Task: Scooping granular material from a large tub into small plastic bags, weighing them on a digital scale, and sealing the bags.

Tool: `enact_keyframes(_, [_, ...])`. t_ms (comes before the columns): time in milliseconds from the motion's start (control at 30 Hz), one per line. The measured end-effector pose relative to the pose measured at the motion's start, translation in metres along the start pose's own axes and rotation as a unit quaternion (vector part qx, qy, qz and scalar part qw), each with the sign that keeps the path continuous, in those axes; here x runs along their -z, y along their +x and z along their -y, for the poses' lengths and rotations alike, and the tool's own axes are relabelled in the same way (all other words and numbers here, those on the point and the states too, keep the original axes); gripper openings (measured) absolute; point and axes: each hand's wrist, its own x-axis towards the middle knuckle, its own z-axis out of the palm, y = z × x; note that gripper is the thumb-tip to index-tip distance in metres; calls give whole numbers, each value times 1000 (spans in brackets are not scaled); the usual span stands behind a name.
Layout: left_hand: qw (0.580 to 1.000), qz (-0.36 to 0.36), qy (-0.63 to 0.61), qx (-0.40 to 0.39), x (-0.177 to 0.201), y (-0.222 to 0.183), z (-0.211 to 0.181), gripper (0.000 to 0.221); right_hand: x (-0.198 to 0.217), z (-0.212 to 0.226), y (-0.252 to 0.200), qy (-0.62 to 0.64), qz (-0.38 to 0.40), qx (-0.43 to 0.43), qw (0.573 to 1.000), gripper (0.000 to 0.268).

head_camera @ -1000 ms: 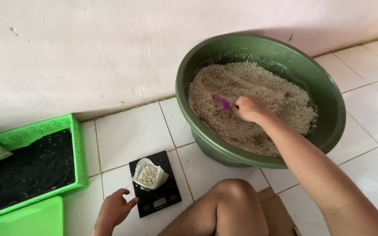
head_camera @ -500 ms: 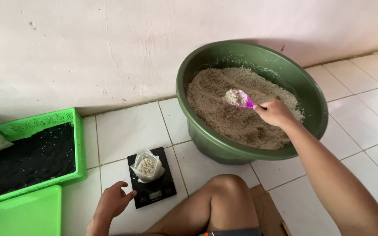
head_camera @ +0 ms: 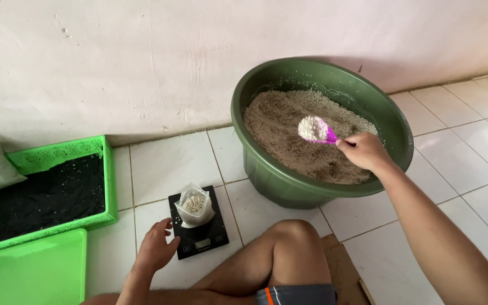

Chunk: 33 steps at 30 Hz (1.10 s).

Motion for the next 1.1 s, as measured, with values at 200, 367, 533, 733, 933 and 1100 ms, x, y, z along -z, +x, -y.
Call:
enact_keyframes(200, [1000,3,-6,-5,5,-5,-7,60,5,15,-16,-2,64,-83,994,41])
enact_keyframes(367, [1000,-15,-15,-23,1,-4,1,62,-8,-1,-3,22,55,-82,995,37])
enact_keyframes(533, [1000,-14,-9,-22,2,-4,-4,64,1,7,-16,18,45,-100,994,38])
enact_keyframes(733, [996,-49,-24,-77,1,-4,-7,69,17,17,-32,20,24,-90,995,43])
enact_keyframes(933, [997,0,-47,-65,10,-13,-17,80,18,43,-56,77,-28,6,997,32])
enact_keyframes(1100, [987,-6,-121,-105,10,-18,-22,83,15,103,-93,105,33,39,993,28])
